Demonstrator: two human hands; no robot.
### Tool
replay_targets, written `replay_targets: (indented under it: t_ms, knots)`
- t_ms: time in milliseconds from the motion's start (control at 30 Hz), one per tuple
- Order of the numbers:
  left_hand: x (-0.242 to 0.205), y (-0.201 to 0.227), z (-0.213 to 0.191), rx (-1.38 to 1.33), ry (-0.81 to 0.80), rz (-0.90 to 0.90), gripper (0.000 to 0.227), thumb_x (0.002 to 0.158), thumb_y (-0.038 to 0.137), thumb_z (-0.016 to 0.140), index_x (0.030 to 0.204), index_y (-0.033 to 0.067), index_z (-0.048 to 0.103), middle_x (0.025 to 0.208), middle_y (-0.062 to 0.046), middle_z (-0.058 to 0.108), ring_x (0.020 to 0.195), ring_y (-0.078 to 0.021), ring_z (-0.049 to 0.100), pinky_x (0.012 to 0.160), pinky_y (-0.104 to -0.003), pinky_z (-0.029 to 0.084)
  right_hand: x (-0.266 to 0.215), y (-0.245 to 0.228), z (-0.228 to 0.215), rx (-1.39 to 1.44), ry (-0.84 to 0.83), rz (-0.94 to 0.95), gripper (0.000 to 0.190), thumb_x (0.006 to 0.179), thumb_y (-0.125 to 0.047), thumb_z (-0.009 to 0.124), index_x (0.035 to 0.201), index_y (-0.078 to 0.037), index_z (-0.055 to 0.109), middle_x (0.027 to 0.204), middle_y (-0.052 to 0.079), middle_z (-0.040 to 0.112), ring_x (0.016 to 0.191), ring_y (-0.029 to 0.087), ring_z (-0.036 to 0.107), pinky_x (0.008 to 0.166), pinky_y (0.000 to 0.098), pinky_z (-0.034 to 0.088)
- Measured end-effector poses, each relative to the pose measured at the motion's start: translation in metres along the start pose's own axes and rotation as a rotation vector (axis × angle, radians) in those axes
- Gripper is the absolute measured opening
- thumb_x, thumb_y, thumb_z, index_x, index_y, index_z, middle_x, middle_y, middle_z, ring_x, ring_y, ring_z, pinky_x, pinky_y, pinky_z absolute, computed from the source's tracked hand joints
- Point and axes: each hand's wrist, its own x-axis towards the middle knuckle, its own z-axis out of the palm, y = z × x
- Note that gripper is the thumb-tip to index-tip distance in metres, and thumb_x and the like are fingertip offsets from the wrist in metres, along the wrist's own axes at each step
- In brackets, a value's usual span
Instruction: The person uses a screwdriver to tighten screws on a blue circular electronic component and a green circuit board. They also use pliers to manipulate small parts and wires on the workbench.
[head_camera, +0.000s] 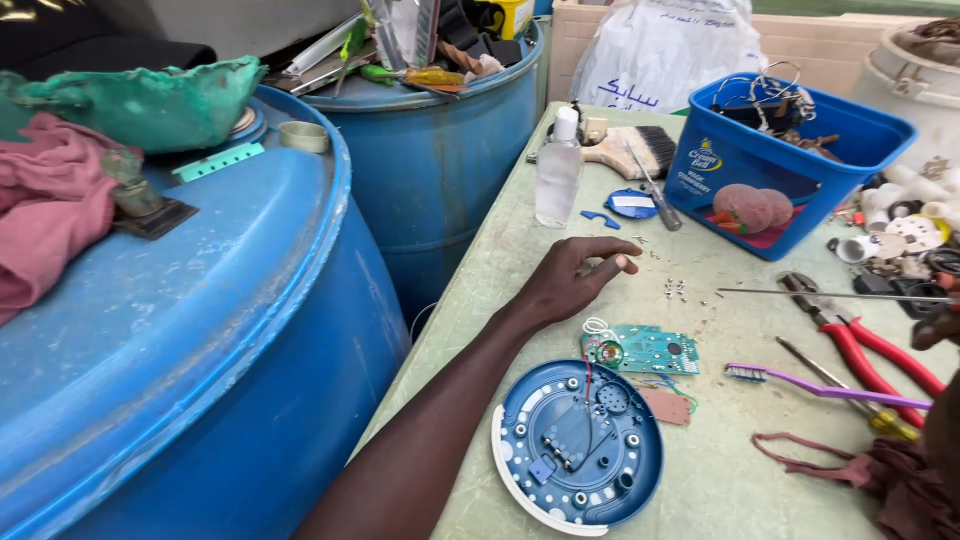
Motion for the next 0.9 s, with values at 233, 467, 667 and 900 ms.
replay_targets:
  t_ms: [233,467,667,900]
  knots:
    - [-0.001,0.015,0.002,-0.009,0.025,-0.102,0.026,0.091,0.021,0.059,0.109,0.0089,0.074,0.104,-0.008,0.078,0.106,-0.0188,0.072,0.09,-0.034,0.055,-0.009,-0.056,0.007,0.025,0.123,0.046,0.032,0.126,-0.039,0.042,0.111,-0.012,0.05,0.102,0.003,0.053,0.074,0.014,0.049,0.075,0.0285,0.048]
    - [0.0,0.019,0.001,0.03,0.032,-0.18,0.025,0.088,0.022,0.062,0.104,0.0092,0.076,0.107,-0.007,0.078,0.111,-0.0185,0.07,0.092,-0.033,0.053,-0.01,-0.079,0.005,0.083,0.133,0.006,0.032,0.128,-0.033,0.053,0.106,-0.01,0.055,0.097,0.006,0.06,0.066,0.016,0.053,0.063,0.0273,0.049]
    - [0.003,0.003,0.002,0.05,0.093,-0.069,0.019,0.089,0.018,0.063,0.098,0.0109,0.077,0.098,-0.002,0.078,0.101,-0.0139,0.072,0.08,-0.03,0.054,-0.003,-0.137,0.017,0.063,-0.235,0.092,0.054,0.114,-0.049,0.034,0.076,-0.012,0.023,0.058,0.006,0.024,0.038,0.02,0.027,0.037,0.0309,0.023]
    - [0.001,-0.005,0.0,0.036,0.154,-0.065,0.021,0.087,0.02,0.063,0.096,0.0086,0.077,0.104,-0.007,0.078,0.108,-0.0214,0.071,0.087,-0.035,0.056,-0.092,-0.229,0.104,-0.614,-1.115,-0.015,0.016,0.077,-0.028,0.074,0.08,-0.037,0.088,0.071,-0.019,0.095,0.059,0.002,0.086,0.063,0.0233,0.06]
